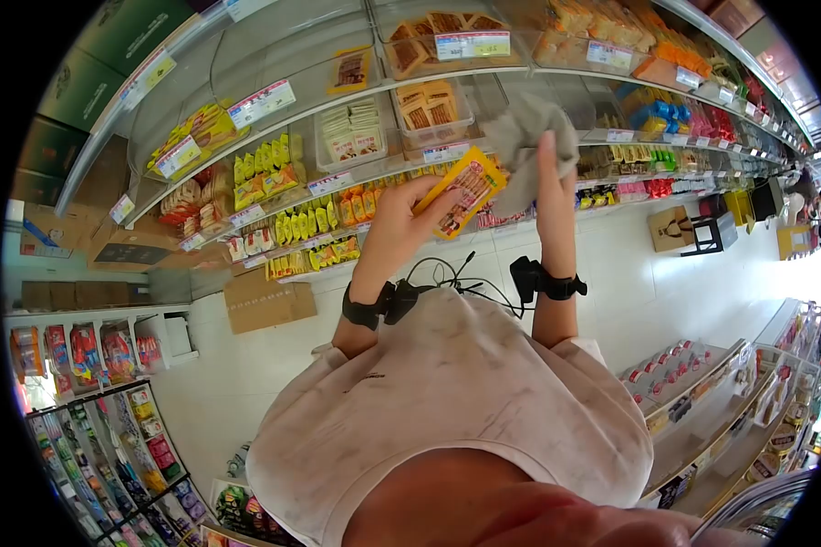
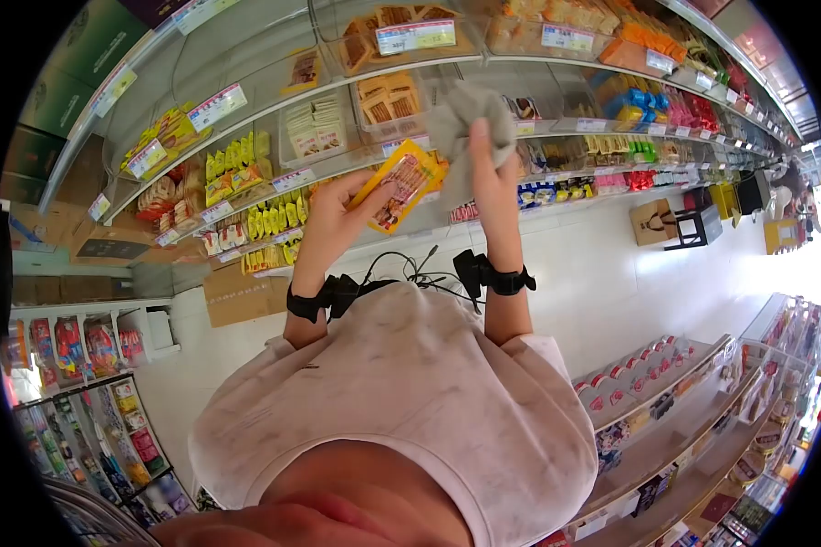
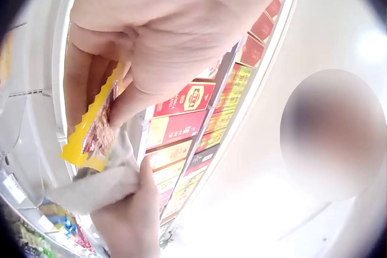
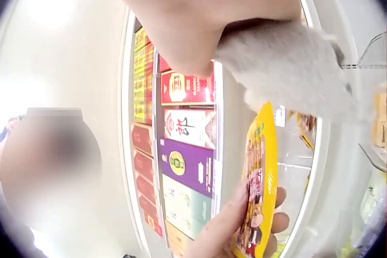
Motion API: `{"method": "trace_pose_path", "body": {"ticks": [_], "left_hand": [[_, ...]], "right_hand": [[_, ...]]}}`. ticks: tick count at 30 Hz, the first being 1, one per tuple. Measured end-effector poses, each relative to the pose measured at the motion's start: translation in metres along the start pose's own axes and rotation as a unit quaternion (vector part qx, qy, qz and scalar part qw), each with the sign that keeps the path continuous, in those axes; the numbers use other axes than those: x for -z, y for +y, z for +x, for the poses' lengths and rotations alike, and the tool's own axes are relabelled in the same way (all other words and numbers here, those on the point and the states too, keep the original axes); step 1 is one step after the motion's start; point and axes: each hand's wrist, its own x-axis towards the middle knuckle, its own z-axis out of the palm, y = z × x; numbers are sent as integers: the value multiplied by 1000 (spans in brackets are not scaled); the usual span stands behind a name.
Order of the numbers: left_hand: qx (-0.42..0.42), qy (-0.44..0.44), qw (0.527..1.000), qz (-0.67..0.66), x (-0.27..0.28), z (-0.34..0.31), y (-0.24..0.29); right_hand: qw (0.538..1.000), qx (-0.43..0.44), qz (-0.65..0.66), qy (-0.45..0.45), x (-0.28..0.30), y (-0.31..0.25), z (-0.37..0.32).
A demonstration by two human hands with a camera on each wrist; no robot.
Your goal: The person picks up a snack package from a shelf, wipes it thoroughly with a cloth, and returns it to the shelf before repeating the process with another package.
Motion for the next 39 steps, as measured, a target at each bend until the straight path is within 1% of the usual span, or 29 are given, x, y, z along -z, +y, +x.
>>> {"method": "trace_pose_path", "body": {"ticks": [1,2,4,5,8,10,11,13,14,16,17,18,19,20,21,22,23,24,26,27,28,29,30,31,33,34,37,38,39], "left_hand": [[7,-1,1000,11,5,1,-4],[11,-7,1000,23,10,2,-8],[20,-21,998,47,18,1,-13],[21,-6,999,36,22,0,-14],[10,26,1000,10,35,-5,-17],[-10,25,1000,11,48,-10,-19],[-5,55,998,-14,53,-12,-21],[0,120,991,-65,60,-14,-24],[-12,163,986,-23,67,-15,-24],[-35,245,967,64,81,-16,-22],[-103,224,961,124,82,-14,-27],[-171,201,947,184,79,-10,-36],[-237,173,925,241,76,-8,-38],[-191,148,953,183,73,-14,-38],[-194,137,958,163,78,-15,-38],[-198,125,962,143,85,-15,-39],[-201,113,965,122,91,-15,-38],[-191,129,968,102,95,-16,-31],[-114,109,987,43,98,-15,-34],[-73,98,992,14,99,-16,-36],[-59,19,998,-22,101,-14,-50],[-50,4,997,-51,101,-14,-55],[-40,-12,996,-80,100,-16,-56],[-31,-26,993,-107,101,-15,-56],[24,-42,980,-195,106,-9,-48],[52,-49,969,-237,107,-5,-45],[20,-49,978,-199,103,6,-41],[11,-33,981,-189,99,10,-39],[3,-17,984,-178,95,13,-35]], "right_hand": [[999,-13,-8,-39,-4,3,1],[989,49,-54,-126,-11,7,-1],[975,75,-150,-142,-27,15,-10],[964,90,-198,-151,-34,19,-11],[924,186,-297,-156,-50,30,-9],[961,118,-218,-123,-65,38,-14],[975,84,-178,-105,-74,41,-14],[995,55,-78,-24,-94,48,-10],[999,41,-29,17,-103,51,-9],[999,-27,-16,-38,-117,45,-13],[996,-64,-10,-63,-122,43,-18],[988,-123,27,-91,-129,53,-24],[989,-114,41,-90,-136,63,-27],[989,-105,53,-87,-142,71,-29],[990,-93,65,-82,-147,73,-28],[991,-89,92,-46,-150,68,-24],[995,-58,57,-50,-148,68,-23],[998,-29,21,-53,-144,66,-21],[993,37,-94,-53,-136,70,-21],[988,74,-127,-50,-140,68,-24],[980,110,-158,-47,-148,64,-26],[970,147,-190,-43,-152,62,-28],[973,114,-191,-63,-148,62,-28],[975,104,-194,-40,-146,61,-27],[977,86,-197,0,-143,60,-22],[983,109,-138,52,-147,55,-18],[984,99,-142,33,-130,46,-8],[974,143,-167,51,-130,45,-4],[975,138,-157,77,-129,41,-4]]}}
